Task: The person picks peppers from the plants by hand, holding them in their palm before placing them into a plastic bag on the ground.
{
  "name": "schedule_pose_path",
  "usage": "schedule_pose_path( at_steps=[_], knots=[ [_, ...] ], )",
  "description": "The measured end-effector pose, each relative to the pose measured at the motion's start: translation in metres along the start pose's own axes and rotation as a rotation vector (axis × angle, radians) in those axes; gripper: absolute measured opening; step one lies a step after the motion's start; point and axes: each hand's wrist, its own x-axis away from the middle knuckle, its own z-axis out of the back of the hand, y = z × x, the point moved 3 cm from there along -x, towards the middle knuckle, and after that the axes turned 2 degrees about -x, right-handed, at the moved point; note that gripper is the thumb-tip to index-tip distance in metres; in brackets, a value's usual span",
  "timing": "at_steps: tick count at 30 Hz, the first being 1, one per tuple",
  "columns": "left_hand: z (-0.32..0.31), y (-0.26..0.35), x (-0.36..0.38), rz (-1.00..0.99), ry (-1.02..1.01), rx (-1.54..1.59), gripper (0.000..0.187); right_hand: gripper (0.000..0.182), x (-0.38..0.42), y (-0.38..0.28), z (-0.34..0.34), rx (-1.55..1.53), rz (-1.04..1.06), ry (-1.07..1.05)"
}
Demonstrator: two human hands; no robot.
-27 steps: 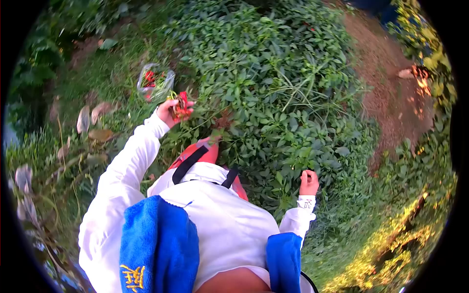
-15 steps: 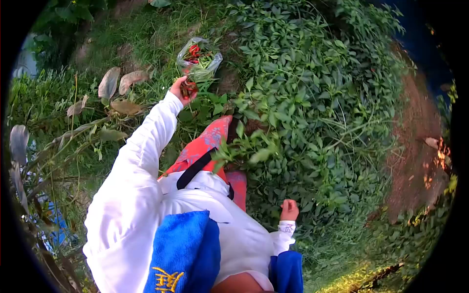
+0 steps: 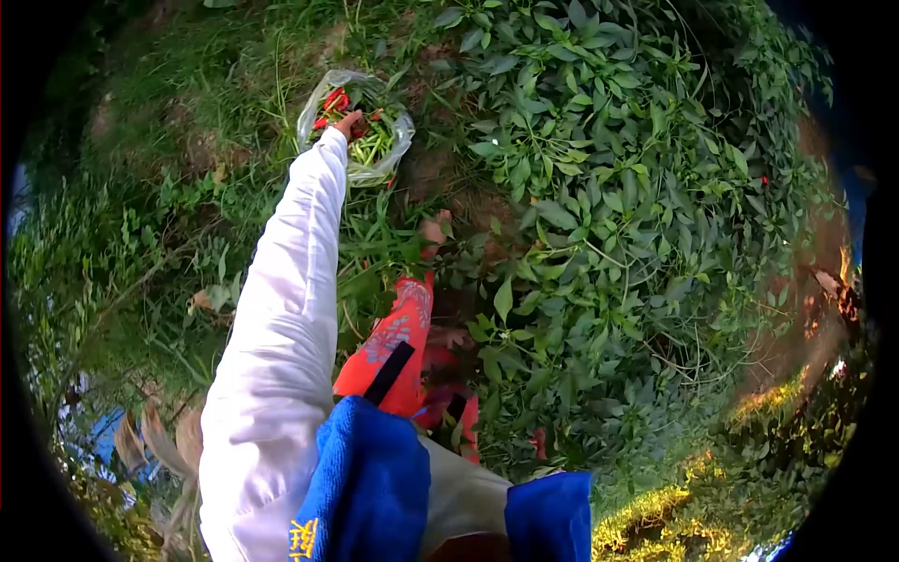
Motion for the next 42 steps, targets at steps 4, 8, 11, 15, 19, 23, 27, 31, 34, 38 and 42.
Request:
schedule_pose_path(
  at_steps=[4, 8, 11, 15, 19, 23, 27, 31, 34, 38, 42],
  knots=[
    [0.069, -0.071, -0.113, -0.004, 0.095, -0.226, 0.044, 0.008, 0.004, -0.028, -0.02, 0.058, -0.03, -0.015],
    [0.052, -0.04, -0.016, 0.008, 0.075, -0.452, 0.044, 0.011, 0.006, -0.065, -0.034, 0.061, 0.011, -0.06],
    [0.054, -0.055, 0.031, 0.036, -0.022, -0.592, 0.045, 0.013, 0.004, -0.098, -0.046, 0.007, 0.052, -0.069],
    [0.054, -0.071, 0.104, 0.187, -0.141, -0.756, 0.046, 0.015, 0.011, -0.135, -0.057, -0.115, 0.052, -0.107],
    [0.029, -0.044, 0.183, 0.284, -0.09, -0.827, 0.04, 0.018, 0.016, -0.175, -0.069, -0.276, -0.037, -0.272],
    [0.02, -0.058, 0.18, 0.148, -0.179, -0.807, 0.03, 0.022, -0.003, -0.276, -0.101, 0.192, 0.051, -0.833],
    [0.032, -0.1, 0.157, 0.05, -0.214, -0.717, 0.024, 0.017, -0.02, -0.368, -0.161, 0.232, 0.382, -1.069],
    [0.025, -0.086, 0.161, 0.059, -0.106, -0.731, 0.036, 0.02, -0.085, -0.41, -0.261, -0.102, 0.464, -0.915],
    [0.019, -0.045, 0.147, 0.056, 0.009, -0.674, 0.046, 0.025, -0.172, -0.393, -0.348, -0.066, 0.302, -0.74],
    [0.064, -0.034, 0.074, -0.266, 0.361, -0.994, 0.058, 0.04, -0.258, -0.349, -0.435, -0.006, 0.052, -0.464],
    [0.075, 0.02, 0.012, -0.408, 0.707, -1.188, 0.073, 0.072, -0.356, -0.314, -0.523, 0.45, 0.281, -0.15]
  ],
)
